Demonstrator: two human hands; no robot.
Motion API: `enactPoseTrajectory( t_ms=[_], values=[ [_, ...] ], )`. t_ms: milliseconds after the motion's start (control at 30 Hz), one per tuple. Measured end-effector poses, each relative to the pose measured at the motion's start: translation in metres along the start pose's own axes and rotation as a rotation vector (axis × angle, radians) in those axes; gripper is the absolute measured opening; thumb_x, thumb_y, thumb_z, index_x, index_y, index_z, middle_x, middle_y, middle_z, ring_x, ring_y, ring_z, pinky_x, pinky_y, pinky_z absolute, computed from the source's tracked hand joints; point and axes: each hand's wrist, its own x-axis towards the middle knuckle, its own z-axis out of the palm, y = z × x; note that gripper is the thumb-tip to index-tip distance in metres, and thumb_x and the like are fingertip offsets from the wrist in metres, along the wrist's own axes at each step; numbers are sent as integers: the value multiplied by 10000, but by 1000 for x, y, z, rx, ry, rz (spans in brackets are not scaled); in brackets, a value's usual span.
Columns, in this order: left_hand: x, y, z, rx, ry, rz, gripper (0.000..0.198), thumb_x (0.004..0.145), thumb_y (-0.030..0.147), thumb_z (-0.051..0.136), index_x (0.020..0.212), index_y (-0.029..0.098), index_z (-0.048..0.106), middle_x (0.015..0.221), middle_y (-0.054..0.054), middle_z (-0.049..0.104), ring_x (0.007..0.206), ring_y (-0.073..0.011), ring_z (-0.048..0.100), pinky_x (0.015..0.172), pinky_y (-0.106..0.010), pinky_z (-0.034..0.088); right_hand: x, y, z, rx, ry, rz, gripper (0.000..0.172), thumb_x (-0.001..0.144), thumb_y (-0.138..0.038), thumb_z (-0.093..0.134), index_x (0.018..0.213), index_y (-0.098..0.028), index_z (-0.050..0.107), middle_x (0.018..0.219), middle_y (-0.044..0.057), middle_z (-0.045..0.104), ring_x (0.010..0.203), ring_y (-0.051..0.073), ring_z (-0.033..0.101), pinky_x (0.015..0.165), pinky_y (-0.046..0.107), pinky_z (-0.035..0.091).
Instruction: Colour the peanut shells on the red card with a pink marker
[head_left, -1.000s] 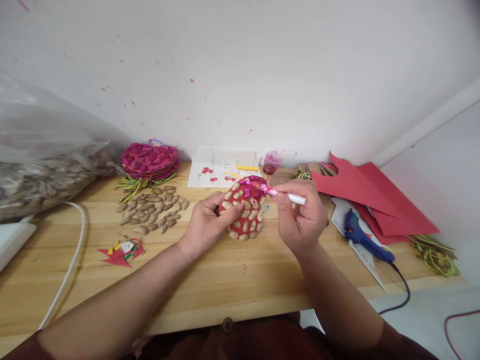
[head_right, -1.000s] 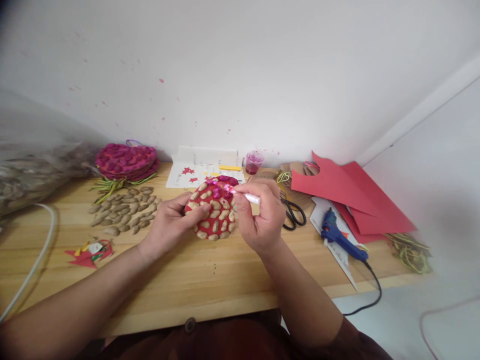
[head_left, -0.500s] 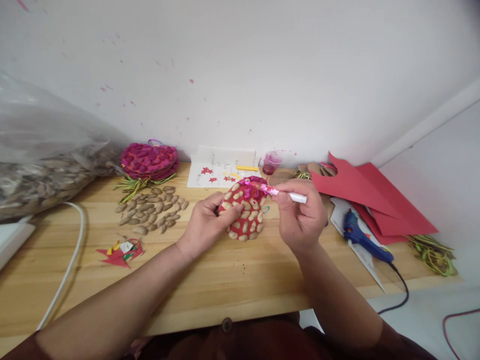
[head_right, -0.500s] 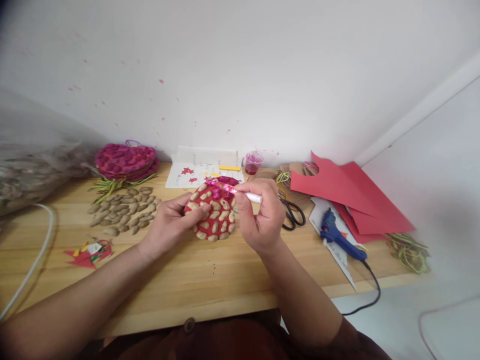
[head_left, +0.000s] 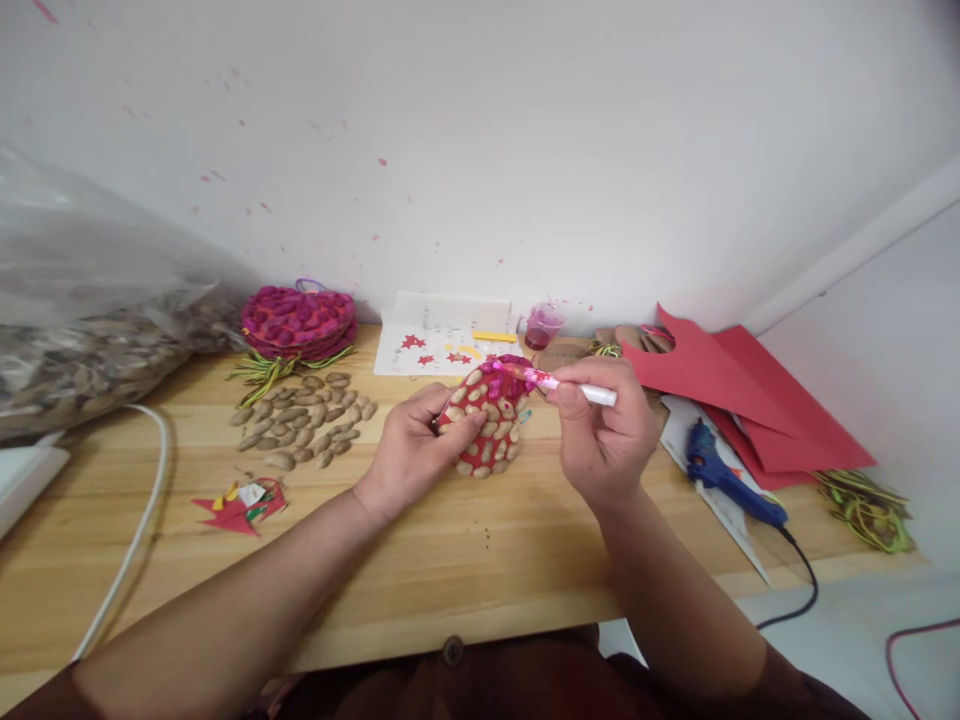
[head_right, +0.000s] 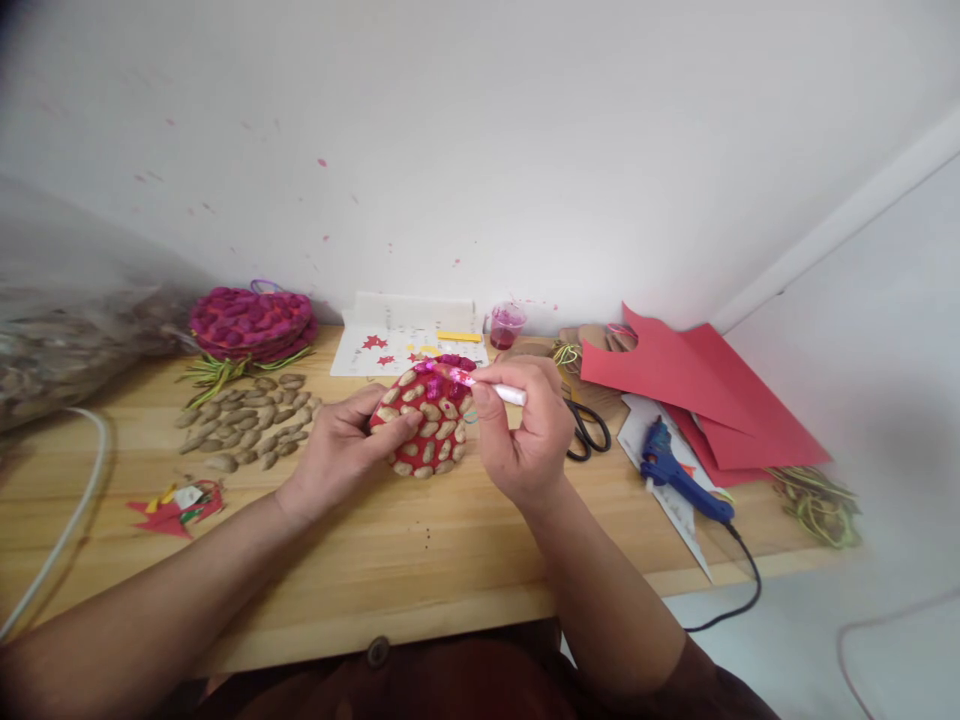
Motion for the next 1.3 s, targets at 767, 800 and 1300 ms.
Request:
enactPoseTrajectory(
  t_ms=[767, 800, 1300],
  values=[
    [1, -1, -2, -20, -4, 9, 166, 854, 336, 775, 764, 197, 783, 785, -32, 712, 736, -177, 616, 700, -288, 503, 2, 3, -5, -40, 26, 43, 85, 990, -269, 641, 1036, -237, 706, 951, 48, 736, 912, 213, 717, 862, 426, 599],
    [1, -1, -2, -25, -4, 9, 163, 856, 334, 775, 771, 195, 787, 793, -35, 719, 741, -177, 619, 706, -290, 504, 2, 3, -5, -26, 28, 43, 83, 990, -264, 641, 1035, -237, 706, 949, 46, 735, 909, 211, 718, 861, 424, 600],
    [1, -2, -1, -145, -25, -96, 186, 823, 371, 822, 821, 185, 809, 860, -58, 755, 776, -186, 641, 708, -290, 546, 0, 6, -5, 48, 27, 120, 91, 993, -280, 649, 1042, -225, 702, 945, 35, 727, 851, 188, 711, 828, 388, 598]
  ],
)
